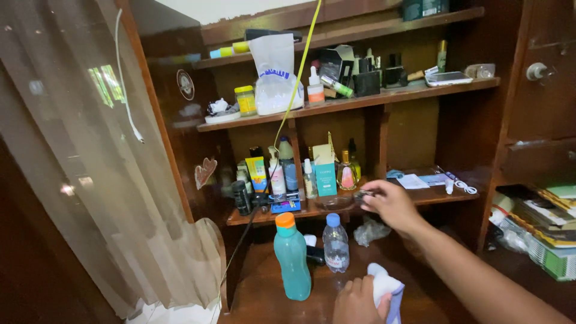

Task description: Organizing and wiping down various cosmetic and perfume bottles on a wooden shelf.

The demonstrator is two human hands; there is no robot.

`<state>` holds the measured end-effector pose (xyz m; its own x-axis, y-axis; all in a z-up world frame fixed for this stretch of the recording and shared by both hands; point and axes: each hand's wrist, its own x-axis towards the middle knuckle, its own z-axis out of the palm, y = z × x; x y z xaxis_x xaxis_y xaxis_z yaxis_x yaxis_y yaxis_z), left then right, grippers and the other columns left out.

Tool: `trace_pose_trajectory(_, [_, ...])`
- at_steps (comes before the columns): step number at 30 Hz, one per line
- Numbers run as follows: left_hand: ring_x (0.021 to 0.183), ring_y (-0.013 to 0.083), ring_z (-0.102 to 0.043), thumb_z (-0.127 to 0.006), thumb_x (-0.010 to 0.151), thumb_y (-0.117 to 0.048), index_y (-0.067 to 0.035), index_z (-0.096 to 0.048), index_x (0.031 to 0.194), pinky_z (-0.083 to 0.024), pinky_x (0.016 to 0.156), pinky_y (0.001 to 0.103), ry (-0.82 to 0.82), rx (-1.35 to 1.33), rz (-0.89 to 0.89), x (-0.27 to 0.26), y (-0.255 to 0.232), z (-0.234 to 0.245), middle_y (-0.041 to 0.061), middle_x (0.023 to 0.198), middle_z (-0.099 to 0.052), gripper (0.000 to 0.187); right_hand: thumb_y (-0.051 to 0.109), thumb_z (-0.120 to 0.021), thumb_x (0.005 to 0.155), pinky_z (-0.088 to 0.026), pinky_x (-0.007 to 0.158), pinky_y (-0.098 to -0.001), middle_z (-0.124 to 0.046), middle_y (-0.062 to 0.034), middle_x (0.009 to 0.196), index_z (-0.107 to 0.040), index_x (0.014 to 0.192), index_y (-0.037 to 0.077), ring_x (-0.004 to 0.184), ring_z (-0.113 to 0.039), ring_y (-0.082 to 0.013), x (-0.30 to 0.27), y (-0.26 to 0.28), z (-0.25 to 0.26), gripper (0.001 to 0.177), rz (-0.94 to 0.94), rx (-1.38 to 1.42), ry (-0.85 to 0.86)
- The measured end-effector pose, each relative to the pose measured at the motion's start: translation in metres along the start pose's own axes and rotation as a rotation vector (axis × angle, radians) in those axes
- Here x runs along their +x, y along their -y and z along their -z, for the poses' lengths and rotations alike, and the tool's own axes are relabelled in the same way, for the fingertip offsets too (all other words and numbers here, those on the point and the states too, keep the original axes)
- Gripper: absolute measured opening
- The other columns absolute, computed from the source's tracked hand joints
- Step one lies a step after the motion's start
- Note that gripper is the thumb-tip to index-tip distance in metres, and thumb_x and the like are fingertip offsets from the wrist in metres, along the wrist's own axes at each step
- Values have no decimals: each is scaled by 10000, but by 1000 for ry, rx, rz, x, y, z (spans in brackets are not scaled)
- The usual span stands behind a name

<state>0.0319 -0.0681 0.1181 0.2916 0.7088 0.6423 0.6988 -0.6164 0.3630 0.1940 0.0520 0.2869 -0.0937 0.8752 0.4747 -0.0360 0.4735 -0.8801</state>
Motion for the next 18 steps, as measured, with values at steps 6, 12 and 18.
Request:
trace_pose_trajectory(6, [880, 408, -635, -778, 895, -428, -54, -620, 1143, -509, 702, 574, 57, 5, 69, -1, 13, -15, 183, 934, -619, 476, -17, -675, 904, -633, 829, -334, -694, -94, 1070, -693, 1131, 19, 925, -692, -187, 70, -32, -40, 230, -60, -189, -5])
trace_pose_trajectory(12, [881, 401, -640, -784, 918, -413, -37, -618, 1127, -523, 740, 555, 48, -39, 23, -1, 18, -18, 198, 938, -614, 461, 188, -788, 808, -580, 840, -414, -777, -130, 982, -788, 1019, 104, 922, -741, -282, 111, -87, -21, 227, 33, -804, -162])
trace_pose_trajectory(18, [929, 406, -646, -807, 884, -375, -40, -619, 1112, -521, 753, 559, 33, -74, 80, -3, 4, -3, 190, 975, -637, 447, 307, -840, 766, -569, 855, -448, -764, -165, 989, -768, 998, 93, 936, -732, -356, 89, -57, -32, 324, 41, -956, -291])
